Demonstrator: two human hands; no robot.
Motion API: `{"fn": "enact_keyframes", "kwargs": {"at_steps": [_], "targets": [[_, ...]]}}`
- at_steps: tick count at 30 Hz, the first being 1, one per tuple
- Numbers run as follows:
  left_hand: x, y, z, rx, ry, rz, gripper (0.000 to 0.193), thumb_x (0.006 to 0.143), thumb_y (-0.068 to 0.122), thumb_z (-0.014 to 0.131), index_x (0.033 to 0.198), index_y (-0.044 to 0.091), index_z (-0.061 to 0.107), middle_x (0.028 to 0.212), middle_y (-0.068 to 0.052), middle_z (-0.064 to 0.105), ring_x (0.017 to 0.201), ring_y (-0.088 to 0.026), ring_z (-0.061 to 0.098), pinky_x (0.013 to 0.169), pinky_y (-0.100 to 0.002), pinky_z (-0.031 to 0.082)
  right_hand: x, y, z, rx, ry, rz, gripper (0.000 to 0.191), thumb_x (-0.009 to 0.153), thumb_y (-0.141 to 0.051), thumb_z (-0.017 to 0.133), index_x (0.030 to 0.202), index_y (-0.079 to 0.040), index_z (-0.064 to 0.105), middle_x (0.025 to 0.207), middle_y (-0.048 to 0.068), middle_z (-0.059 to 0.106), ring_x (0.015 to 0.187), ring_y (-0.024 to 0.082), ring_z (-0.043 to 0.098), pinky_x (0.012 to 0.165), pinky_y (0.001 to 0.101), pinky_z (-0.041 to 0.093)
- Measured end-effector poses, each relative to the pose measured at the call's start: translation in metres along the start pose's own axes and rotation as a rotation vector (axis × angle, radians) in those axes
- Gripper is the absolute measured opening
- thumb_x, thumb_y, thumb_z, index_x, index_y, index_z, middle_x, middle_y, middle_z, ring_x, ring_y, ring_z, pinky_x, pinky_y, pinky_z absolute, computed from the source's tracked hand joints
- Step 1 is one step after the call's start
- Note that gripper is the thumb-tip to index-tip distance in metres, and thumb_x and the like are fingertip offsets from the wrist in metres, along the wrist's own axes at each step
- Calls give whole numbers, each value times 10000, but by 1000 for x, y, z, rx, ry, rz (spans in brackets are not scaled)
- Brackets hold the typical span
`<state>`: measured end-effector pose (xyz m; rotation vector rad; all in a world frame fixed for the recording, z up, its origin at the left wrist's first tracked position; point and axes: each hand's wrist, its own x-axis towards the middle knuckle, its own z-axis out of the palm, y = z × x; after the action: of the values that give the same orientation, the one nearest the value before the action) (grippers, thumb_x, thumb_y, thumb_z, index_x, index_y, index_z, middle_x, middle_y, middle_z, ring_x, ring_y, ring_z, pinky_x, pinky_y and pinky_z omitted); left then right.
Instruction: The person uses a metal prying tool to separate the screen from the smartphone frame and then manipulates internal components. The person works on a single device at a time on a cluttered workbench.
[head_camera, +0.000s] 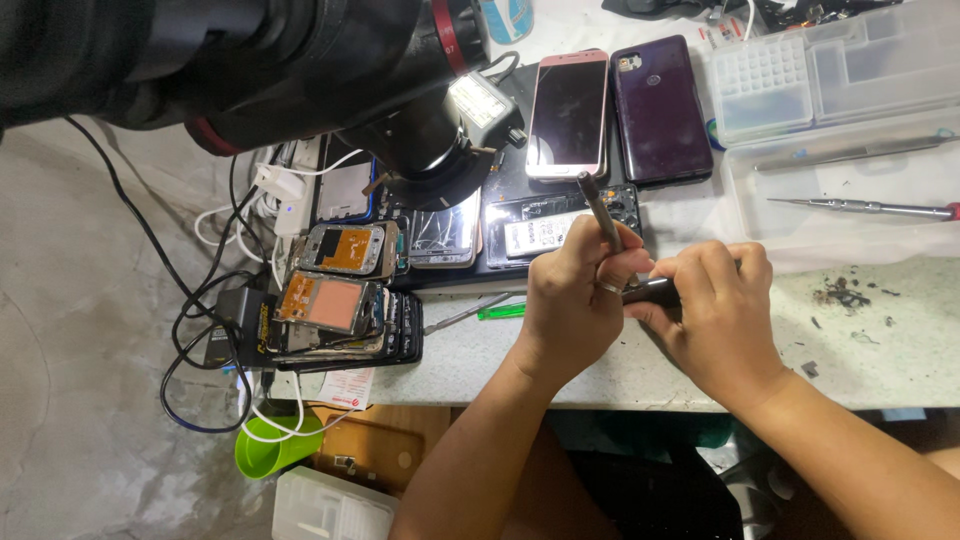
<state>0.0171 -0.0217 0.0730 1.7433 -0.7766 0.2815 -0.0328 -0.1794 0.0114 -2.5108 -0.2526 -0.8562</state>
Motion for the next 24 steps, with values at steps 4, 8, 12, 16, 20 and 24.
{"fn": "enact_keyframes", "kwargs": {"at_steps": [4,8,12,16,20,24], "targets": [[0,0,0,24,-14,-9,112,1042,73,654,1082,38,556,880,-72,723,797,-166,758,697,-260,597,0,0,0,-9,-5,-8,532,698,-293,913,1107,-108,628,1060,54,560,1039,317,445,960,456,374],[1,0,1,47,-29,-19,115,1033,79,660,1069,43,557,858,-65,719,764,-164,751,667,-260,586,0,0,0,-20,-8,-8,543,685,-274,917,1112,-108,626,1056,52,555,1037,317,447,957,458,376],[0,-1,1,77,-45,18,118,1029,76,662,1077,46,558,874,-65,706,740,-183,738,665,-284,577,-1,0,-1,-9,-4,-8,573,682,-254,913,1146,-100,614,1075,64,551,1040,324,450,957,471,384],[1,1,2,123,-73,13,118,1021,86,673,1050,60,562,881,-65,694,759,-220,741,682,-312,585,-1,1,-1,-18,2,-13,567,680,-243,901,1135,-90,598,1093,76,553,1051,344,453,954,488,384],[0,4,2,123,-85,7,121,1002,85,687,1046,52,579,890,-87,687,770,-254,737,686,-335,580,-2,2,-2,-32,-9,-19,550,687,-240,892,1126,-90,598,1098,85,554,1047,351,454,950,491,385],[-1,2,-1,115,-80,69,111,1012,64,682,1067,50,587,942,-89,701,798,-237,727,712,-324,576,-1,3,-3,-36,-19,-10,533,703,-263,891,1118,-96,601,1085,78,555,1047,344,461,956,487,391]]}}
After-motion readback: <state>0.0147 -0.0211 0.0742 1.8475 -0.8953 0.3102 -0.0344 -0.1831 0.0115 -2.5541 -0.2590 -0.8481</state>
